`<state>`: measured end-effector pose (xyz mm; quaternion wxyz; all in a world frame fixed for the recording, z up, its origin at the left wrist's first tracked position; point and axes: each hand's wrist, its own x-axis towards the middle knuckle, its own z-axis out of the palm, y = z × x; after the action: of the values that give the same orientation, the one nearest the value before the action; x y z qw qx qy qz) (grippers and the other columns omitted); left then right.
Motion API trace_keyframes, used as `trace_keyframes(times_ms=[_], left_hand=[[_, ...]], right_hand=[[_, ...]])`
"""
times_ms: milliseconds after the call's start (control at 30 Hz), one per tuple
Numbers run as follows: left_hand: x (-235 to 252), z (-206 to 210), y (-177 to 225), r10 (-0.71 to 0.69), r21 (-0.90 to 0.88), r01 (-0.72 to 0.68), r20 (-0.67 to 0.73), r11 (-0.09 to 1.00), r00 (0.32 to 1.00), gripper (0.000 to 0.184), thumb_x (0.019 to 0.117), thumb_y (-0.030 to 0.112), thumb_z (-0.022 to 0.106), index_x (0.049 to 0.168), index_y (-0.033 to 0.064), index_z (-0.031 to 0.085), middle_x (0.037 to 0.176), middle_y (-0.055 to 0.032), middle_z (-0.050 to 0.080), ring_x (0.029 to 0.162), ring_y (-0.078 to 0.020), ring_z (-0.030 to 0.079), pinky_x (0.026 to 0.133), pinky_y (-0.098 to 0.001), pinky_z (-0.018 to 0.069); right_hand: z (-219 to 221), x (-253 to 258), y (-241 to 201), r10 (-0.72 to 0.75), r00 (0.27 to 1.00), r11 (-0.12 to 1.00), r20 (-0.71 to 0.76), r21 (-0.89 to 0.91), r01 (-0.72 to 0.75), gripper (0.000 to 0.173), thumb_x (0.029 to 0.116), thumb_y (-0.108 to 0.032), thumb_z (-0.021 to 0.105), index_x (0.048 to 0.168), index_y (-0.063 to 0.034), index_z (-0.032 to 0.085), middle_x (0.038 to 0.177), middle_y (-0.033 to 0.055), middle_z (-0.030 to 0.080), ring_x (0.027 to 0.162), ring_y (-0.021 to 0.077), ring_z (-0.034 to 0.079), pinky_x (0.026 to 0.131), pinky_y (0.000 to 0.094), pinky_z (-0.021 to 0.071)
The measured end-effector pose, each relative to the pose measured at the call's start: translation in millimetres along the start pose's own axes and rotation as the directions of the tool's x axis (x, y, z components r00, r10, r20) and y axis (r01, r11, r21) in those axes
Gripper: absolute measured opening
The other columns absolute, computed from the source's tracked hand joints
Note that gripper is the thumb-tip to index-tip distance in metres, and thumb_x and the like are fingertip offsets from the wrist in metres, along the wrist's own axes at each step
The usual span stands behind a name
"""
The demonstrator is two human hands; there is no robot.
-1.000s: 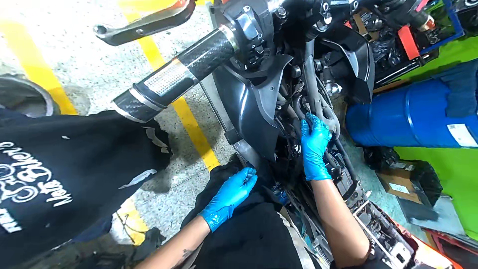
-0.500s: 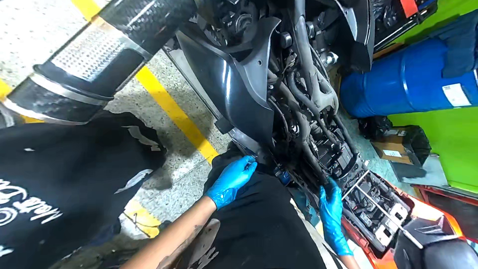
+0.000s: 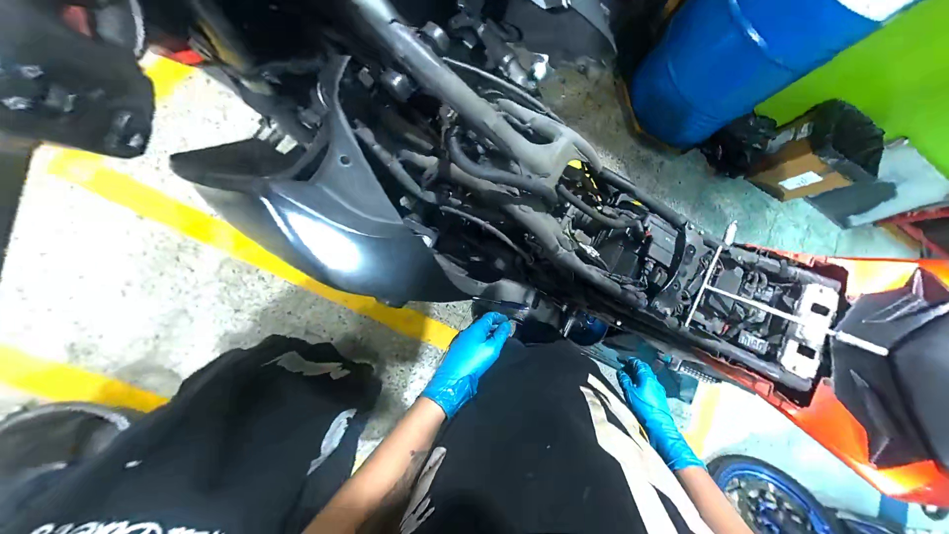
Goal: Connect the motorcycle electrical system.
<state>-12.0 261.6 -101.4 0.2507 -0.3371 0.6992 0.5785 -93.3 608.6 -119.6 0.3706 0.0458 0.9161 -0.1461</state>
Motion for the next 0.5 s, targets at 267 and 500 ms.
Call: trace_keyframes(times_ms=[267,500], left_hand=[[5,11,19,-0.004,0.012,0.004,-0.006,1.000,1.000,0.037,0.1104,0.032,0.047,0.134,0.0073,0.062,0.121,-0.0166,0.070,0.110,-0.0299,0.068,0.098,-0.0541,0.0520],[7,15,5,-0.040,0.078,0.043,-0.032,0.996,0.999,0.038,0.1101,0.033,0.047,0.132,0.0072,0.064,0.120,-0.0148,0.071,0.112,-0.0275,0.068,0.101,-0.0532,0.0509]], right_hand=[[12,6,27,0.017,0.992,0.997,0.122,0.068,-0.025,0.039,0.1015,-0.024,0.056,0.137,-0.0091,0.063,0.132,0.0149,0.066,0.122,0.0283,0.063,0.106,0.0502,0.0472],[7,21,40,0.047,0.983,0.985,0.177,0.157,-0.075,0.035,0.1031,-0.028,0.055,0.133,-0.0128,0.066,0.127,0.0091,0.070,0.120,0.0221,0.064,0.107,0.0478,0.0472]])
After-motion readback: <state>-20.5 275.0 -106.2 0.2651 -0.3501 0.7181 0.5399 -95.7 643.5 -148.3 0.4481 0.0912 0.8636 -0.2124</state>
